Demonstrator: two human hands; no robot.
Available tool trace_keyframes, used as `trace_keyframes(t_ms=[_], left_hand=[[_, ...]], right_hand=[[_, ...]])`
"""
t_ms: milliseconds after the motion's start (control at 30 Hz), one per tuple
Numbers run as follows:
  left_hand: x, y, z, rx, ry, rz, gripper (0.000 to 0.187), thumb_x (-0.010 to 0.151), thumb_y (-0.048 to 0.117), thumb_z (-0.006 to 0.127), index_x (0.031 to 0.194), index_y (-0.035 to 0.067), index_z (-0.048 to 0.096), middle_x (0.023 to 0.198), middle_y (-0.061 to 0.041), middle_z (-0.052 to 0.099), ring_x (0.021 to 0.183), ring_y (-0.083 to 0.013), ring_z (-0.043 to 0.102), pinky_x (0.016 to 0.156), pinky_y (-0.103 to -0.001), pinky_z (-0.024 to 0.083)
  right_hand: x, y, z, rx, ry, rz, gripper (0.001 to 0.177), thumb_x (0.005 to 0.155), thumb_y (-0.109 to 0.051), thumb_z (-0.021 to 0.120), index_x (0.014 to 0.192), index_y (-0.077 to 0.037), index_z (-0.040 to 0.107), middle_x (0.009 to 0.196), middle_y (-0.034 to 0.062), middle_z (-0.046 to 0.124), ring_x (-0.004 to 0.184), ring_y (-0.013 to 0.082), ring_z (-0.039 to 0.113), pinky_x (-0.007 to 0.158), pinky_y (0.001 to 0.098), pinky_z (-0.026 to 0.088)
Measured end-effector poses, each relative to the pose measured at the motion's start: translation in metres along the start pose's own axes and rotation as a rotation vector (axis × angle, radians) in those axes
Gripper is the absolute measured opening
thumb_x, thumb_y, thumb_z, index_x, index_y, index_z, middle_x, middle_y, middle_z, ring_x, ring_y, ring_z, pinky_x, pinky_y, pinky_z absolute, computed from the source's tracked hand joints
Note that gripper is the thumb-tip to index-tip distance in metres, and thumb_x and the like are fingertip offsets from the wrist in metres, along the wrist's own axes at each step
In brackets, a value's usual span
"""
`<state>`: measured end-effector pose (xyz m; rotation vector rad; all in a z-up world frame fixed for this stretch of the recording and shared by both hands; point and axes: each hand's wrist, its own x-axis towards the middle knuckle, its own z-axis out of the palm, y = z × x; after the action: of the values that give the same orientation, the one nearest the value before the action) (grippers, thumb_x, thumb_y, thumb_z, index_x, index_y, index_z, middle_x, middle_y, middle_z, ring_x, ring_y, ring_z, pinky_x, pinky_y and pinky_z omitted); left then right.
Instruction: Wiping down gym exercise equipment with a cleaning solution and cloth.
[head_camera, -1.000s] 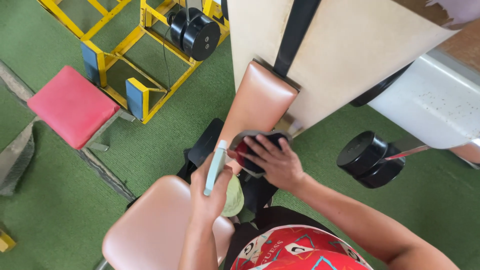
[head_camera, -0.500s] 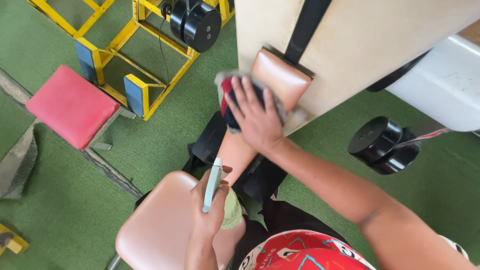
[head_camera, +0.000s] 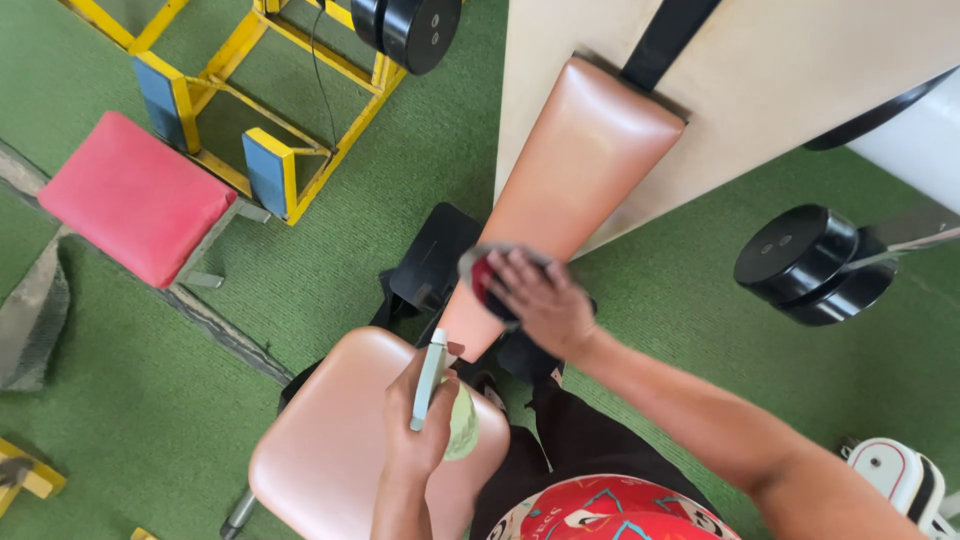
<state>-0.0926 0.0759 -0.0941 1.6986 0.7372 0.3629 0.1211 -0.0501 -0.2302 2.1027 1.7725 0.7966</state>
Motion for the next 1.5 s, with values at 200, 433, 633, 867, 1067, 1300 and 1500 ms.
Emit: trace_keyframes(t_ms=[200, 433, 633, 867, 1067, 1300, 1500], left_hand=[[-0.006, -0.028, -0.019, 0.044, 0.066, 0.02, 0.037, 0.081, 0.004, 0.06, 0.116, 0.003, 0.072, 0.082, -0.008, 0.068, 0.075, -0.0171, 0.068, 0.07, -0.03, 0.053], [-0.013, -0.052, -0.02, -0.023, 0.105, 0.057, 0.038, 0.082, 0.004, 0.06, 0.118, 0.002, 0.07, 0.088, -0.01, 0.07, 0.083, -0.0204, 0.07, 0.077, -0.033, 0.055], [-0.016, -0.072, -0.02, -0.028, 0.031, -0.094, 0.038, 0.081, 0.008, 0.06, 0.117, 0.005, 0.072, 0.084, -0.011, 0.071, 0.077, -0.022, 0.073, 0.074, -0.033, 0.056], [-0.014, -0.102, -0.013, 0.025, -0.029, -0.042, 0.044, 0.079, 0.01, 0.063, 0.122, 0.005, 0.071, 0.097, -0.016, 0.076, 0.088, -0.0284, 0.077, 0.079, -0.035, 0.058], [-0.016, -0.13, -0.008, 0.03, -0.071, 0.024, 0.045, 0.081, 0.012, 0.066, 0.124, 0.002, 0.067, 0.104, -0.017, 0.075, 0.094, -0.0293, 0.077, 0.081, -0.035, 0.058], [-0.001, -0.099, -0.003, -0.02, -0.187, 0.085, 0.041, 0.082, 0.01, 0.063, 0.121, 0.0, 0.07, 0.099, -0.016, 0.077, 0.089, -0.0271, 0.077, 0.079, -0.034, 0.058], [0.011, -0.067, 0.02, -0.082, -0.208, 0.173, 0.041, 0.084, 0.007, 0.062, 0.123, -0.003, 0.067, 0.102, -0.017, 0.076, 0.088, -0.0231, 0.076, 0.079, -0.033, 0.057]], right_hand=[[0.056, 0.118, -0.064, 0.302, 0.17, 0.482, 0.091, 0.09, -0.069, 0.067, 0.165, -0.026, 0.038, 0.171, 0.0208, 0.026, 0.154, 0.0504, 0.017, 0.113, 0.0785, 0.003], [0.094, 0.058, -0.035, 0.031, 0.093, 0.509, 0.055, 0.11, -0.028, 0.049, 0.163, -0.017, 0.047, 0.173, 0.0187, 0.031, 0.16, 0.0414, 0.025, 0.12, 0.0699, 0.007], [0.079, -0.072, 0.017, -0.028, -0.079, 0.303, 0.055, 0.104, -0.03, 0.043, 0.157, -0.018, 0.05, 0.17, 0.01, 0.033, 0.156, 0.0268, 0.032, 0.119, 0.0581, 0.016], [0.024, -0.2, 0.088, -0.022, -0.185, -0.024, 0.062, 0.101, -0.036, 0.04, 0.16, -0.016, 0.043, 0.167, 0.0117, 0.032, 0.155, 0.0286, 0.024, 0.12, 0.0581, 0.003], [-0.035, -0.204, 0.098, 0.104, -0.171, -0.208, 0.064, 0.099, -0.037, 0.038, 0.161, -0.021, 0.037, 0.171, 0.0059, 0.022, 0.157, 0.0251, 0.017, 0.124, 0.0569, -0.004], [-0.037, -0.109, 0.075, 0.46, 0.108, 0.397, 0.082, 0.084, -0.044, 0.069, 0.158, -0.03, 0.037, 0.16, 0.0182, 0.028, 0.164, 0.0354, 0.003, 0.126, 0.0645, 0.002], [0.023, 0.007, 0.046, 0.913, 0.72, 0.949, 0.087, 0.103, -0.03, 0.06, 0.158, 0.005, 0.003, 0.165, 0.0293, 0.001, 0.149, 0.0473, 0.018, 0.124, 0.0558, 0.022]])
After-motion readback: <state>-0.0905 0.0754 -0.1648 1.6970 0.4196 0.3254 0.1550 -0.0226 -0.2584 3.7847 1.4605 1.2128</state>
